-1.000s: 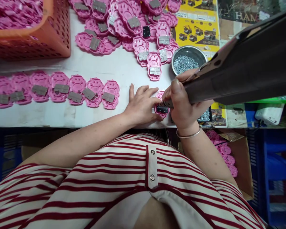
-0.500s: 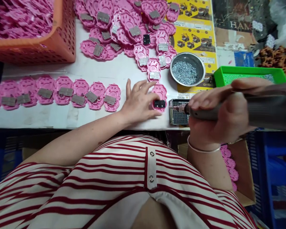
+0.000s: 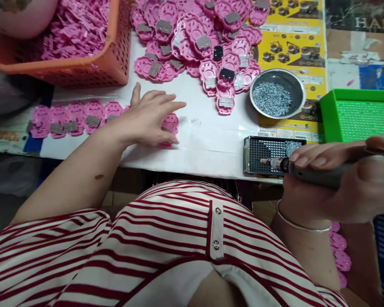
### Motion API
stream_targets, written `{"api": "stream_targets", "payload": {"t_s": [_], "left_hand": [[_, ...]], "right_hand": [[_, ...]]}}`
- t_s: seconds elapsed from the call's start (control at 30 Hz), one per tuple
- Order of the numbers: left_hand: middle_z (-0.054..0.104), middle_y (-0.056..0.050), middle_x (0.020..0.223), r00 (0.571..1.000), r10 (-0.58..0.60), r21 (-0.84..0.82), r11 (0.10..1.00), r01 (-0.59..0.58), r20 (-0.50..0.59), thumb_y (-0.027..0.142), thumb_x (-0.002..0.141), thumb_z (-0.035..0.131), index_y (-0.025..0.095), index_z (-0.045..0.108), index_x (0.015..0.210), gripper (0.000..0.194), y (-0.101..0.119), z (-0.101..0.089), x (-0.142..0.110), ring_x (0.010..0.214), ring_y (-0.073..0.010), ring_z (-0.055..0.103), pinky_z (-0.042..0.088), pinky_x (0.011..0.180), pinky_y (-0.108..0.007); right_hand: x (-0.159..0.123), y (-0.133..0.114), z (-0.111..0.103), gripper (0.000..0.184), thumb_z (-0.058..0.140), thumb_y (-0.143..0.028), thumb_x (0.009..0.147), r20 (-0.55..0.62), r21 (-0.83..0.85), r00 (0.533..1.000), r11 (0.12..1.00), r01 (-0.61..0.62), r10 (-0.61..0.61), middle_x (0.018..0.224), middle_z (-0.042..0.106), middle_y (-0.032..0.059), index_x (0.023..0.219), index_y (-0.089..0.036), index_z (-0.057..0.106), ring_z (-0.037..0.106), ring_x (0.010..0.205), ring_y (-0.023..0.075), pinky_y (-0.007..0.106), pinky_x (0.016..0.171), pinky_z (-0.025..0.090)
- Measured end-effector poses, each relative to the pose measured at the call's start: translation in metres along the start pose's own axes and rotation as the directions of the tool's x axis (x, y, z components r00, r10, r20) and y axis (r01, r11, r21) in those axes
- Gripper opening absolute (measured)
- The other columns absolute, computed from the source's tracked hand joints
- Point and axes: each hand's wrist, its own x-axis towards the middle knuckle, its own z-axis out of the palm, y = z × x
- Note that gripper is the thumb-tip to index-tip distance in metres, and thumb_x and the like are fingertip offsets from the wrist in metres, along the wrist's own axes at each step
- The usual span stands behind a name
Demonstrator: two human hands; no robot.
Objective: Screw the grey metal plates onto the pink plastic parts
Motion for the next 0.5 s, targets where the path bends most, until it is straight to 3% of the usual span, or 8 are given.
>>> {"api": "stream_targets", "payload": {"t_s": [0.07,0.17,0.23,0.33,0.5], "left_hand": [[0.037,-0.010,0.163,1.000,-0.028,0.004,1.000,0.028,0.012,0.081,0.069,0.072,0.032,0.044,0.153,0.101,-0.018,0.007,-0.020,0.153,-0.0447,0.022,-0.005,0.122,-0.071],[0.027,-0.008,0.168,0.998,-0.053,-0.026,0.998,0.052,-0.045,0.091,0.075,0.053,0.032,0.040,0.156,0.101,-0.028,0.020,-0.042,0.154,-0.0438,0.019,-0.005,0.123,-0.069],[0.025,-0.008,0.169,0.994,-0.059,-0.016,0.998,0.058,-0.088,0.087,0.081,0.050,0.033,0.041,0.155,0.092,-0.027,0.030,-0.050,0.155,-0.0411,0.020,-0.006,0.123,-0.068],[0.024,-0.006,0.170,0.984,-0.108,0.049,0.992,0.116,-0.141,0.077,0.082,0.059,0.039,0.043,0.153,0.082,-0.026,0.043,-0.056,0.156,-0.0401,0.016,-0.012,0.120,-0.068],[0.024,-0.005,0.170,0.970,-0.163,0.080,0.980,0.180,-0.182,0.070,0.084,0.063,0.041,0.044,0.152,0.076,-0.035,0.048,-0.056,0.156,-0.0405,0.015,-0.012,0.119,-0.070]], "right_hand": [[-0.002,-0.003,0.001,0.037,0.058,-0.041,0.088,-0.021,-0.002,0.999,0.999,-0.047,0.047,0.052,0.038,-0.0037,0.058,-0.019,0.053,0.046,0.045,0.0070,0.028,0.050,0.045],[-0.003,-0.004,0.007,0.036,0.060,-0.042,0.086,-0.022,0.001,0.998,0.998,-0.065,0.065,0.051,0.041,-0.0035,0.058,-0.020,0.055,0.046,0.044,0.0075,0.029,0.048,0.043],[-0.003,-0.004,0.010,0.031,0.065,-0.038,0.083,-0.042,0.018,0.998,0.999,-0.043,0.044,0.052,0.043,-0.0040,0.059,-0.020,0.059,0.044,0.042,0.0066,0.028,0.046,0.041],[-0.002,-0.002,0.011,0.028,0.066,-0.036,0.079,-0.046,0.043,0.999,0.999,-0.027,0.029,0.050,0.040,-0.0048,0.056,-0.021,0.060,0.039,0.040,0.0052,0.029,0.045,0.041],[-0.001,0.004,0.006,0.031,0.065,-0.043,0.075,-0.080,0.028,0.995,0.998,-0.059,0.062,0.049,0.035,-0.0039,0.054,-0.021,0.057,0.039,0.041,0.0075,0.035,0.046,0.040]]}}
